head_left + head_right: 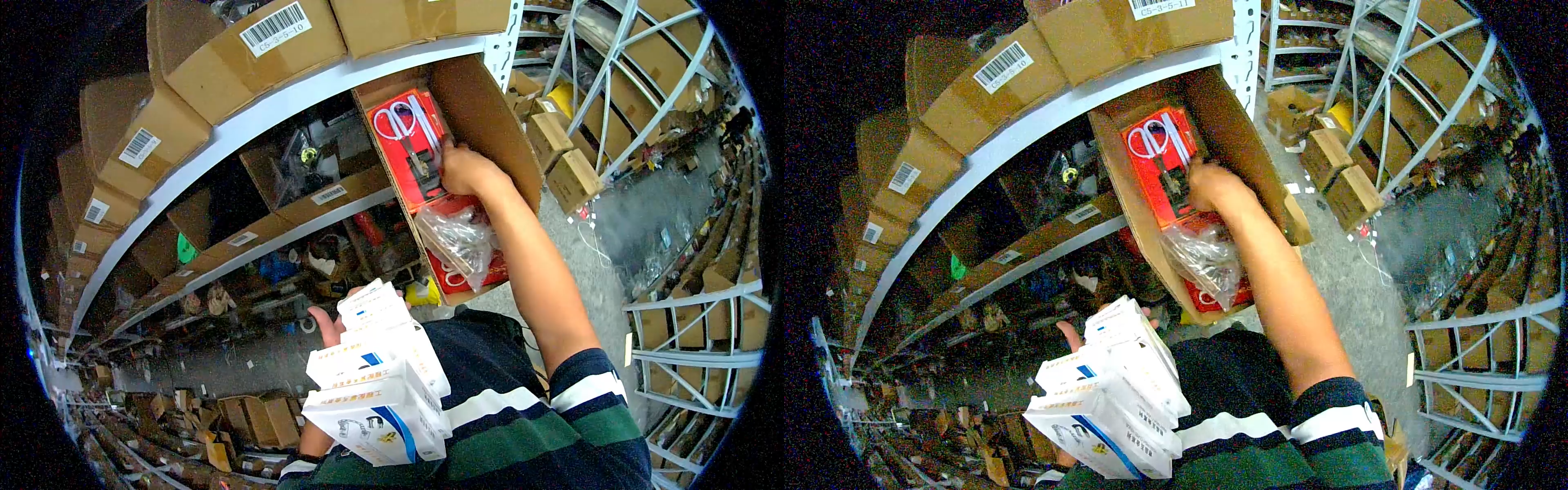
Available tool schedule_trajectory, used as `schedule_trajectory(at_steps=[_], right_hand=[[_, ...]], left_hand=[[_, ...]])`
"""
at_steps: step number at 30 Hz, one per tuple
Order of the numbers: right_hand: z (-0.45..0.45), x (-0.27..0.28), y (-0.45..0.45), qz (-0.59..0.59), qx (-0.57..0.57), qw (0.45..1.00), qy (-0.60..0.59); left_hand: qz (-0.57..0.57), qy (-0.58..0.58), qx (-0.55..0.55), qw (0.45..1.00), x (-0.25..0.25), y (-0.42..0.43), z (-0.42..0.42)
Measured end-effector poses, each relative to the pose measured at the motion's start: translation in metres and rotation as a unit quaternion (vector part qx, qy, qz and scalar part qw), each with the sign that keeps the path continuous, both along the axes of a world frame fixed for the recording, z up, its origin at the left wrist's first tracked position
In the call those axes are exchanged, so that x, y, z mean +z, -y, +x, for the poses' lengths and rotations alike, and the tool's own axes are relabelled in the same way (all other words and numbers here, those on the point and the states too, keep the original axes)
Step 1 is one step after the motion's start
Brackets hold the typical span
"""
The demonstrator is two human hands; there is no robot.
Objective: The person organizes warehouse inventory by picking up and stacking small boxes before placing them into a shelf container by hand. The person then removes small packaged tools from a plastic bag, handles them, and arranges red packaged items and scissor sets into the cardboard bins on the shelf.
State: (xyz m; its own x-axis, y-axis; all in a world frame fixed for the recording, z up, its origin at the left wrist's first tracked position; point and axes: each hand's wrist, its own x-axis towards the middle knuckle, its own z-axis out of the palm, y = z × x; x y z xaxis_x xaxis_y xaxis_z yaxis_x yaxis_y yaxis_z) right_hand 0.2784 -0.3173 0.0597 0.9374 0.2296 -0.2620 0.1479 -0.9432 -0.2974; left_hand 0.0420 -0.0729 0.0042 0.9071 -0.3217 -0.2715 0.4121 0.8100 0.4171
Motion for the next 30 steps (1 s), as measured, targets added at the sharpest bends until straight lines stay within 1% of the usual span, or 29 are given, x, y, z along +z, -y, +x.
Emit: schedule_trajectory(at_steps=[2, 4, 8, 11, 13, 14, 15, 16, 17, 18, 19, 20, 21, 22, 23, 24, 25, 26, 28, 30], right_hand=[[-0.003, -0.004, 0.004, -0.005, 0.004, 1.0, 0.006], [-0.002, -0.013, 0.003, -0.032, -0.01, 0.999, 0.039], [-0.003, -0.015, 0.003, -0.056, -0.005, 0.997, 0.059], [-0.013, 0.003, 0.001, -0.046, 0.011, 0.998, 0.045], [-0.03, 0.03, -0.001, -0.037, 0.049, 0.997, 0.042], [-0.046, 0.035, -0.001, -0.008, 0.034, 0.99, 0.136], [-0.071, 0.05, -0.004, 0.019, 0.019, 0.973, 0.228], [-0.103, 0.072, 0.003, 0.074, 0.063, 0.959, 0.267], [-0.132, 0.087, 0.013, 0.172, 0.14, 0.905, 0.362], [-0.151, 0.099, 0.025, 0.187, 0.169, 0.853, 0.458], [-0.166, 0.104, 0.037, 0.201, 0.195, 0.789, 0.547], [-0.18, 0.095, 0.05, 0.198, 0.142, 0.738, 0.629], [-0.189, 0.072, 0.067, 0.261, 0.082, 0.736, 0.619], [-0.194, 0.057, 0.074, 0.352, 0.058, 0.741, 0.569], [-0.203, 0.046, 0.069, 0.452, 0.079, 0.746, 0.483], [-0.21, 0.04, 0.06, 0.545, 0.099, 0.739, 0.384], [-0.216, 0.045, 0.052, 0.55, 0.153, 0.77, 0.286], [-0.222, 0.057, 0.043, 0.547, 0.204, 0.791, 0.186], [-0.225, 0.076, 0.023, 0.506, 0.259, 0.814, 0.116], [-0.23, 0.089, 0.008, 0.468, 0.264, 0.843, 0.036]], left_hand=[[-0.003, 0.006, -0.006, 1.0, 0.002, 0.0, 0.001], [-0.005, 0.009, -0.011, 1.0, 0.003, -0.001, 0.002], [-0.003, 0.015, -0.012, 1.0, -0.003, -0.003, 0.001], [-0.009, 0.017, -0.015, 1.0, -0.006, -0.004, 0.003], [-0.011, 0.019, -0.014, 1.0, -0.006, -0.005, 0.003], [-0.004, 0.005, -0.006, 1.0, -0.004, -0.004, 0.002], [0.002, -0.009, 0.001, 1.0, -0.004, -0.005, 0.001], [-0.001, -0.008, 0.005, 1.0, -0.005, -0.004, 0.002], [-0.013, 0.015, 0.008, 1.0, -0.006, -0.004, 0.001], [-0.024, 0.034, 0.01, 0.999, -0.006, -0.002, -0.001], [-0.027, 0.017, 0.03, 0.999, -0.005, -0.001, -0.003], [-0.03, 0.018, 0.033, 0.999, -0.008, -0.003, -0.003], [-0.027, 0.027, 0.029, 0.999, -0.018, -0.001, 0.0], [-0.021, 0.037, 0.029, 0.999, -0.021, -0.001, 0.0], [-0.02, 0.038, 0.039, 0.998, -0.022, 0.001, -0.001], [-0.005, 0.018, 0.055, 0.998, -0.022, 0.002, -0.002], [0.011, -0.005, 0.073, 0.997, -0.02, 0.002, -0.004], [0.049, -0.041, 0.068, 0.996, -0.007, 0.001, -0.007], [0.035, -0.028, 0.051, 0.998, -0.018, -0.002, -0.007], [0.025, -0.039, 0.059, 0.997, -0.022, -0.004, -0.01]])
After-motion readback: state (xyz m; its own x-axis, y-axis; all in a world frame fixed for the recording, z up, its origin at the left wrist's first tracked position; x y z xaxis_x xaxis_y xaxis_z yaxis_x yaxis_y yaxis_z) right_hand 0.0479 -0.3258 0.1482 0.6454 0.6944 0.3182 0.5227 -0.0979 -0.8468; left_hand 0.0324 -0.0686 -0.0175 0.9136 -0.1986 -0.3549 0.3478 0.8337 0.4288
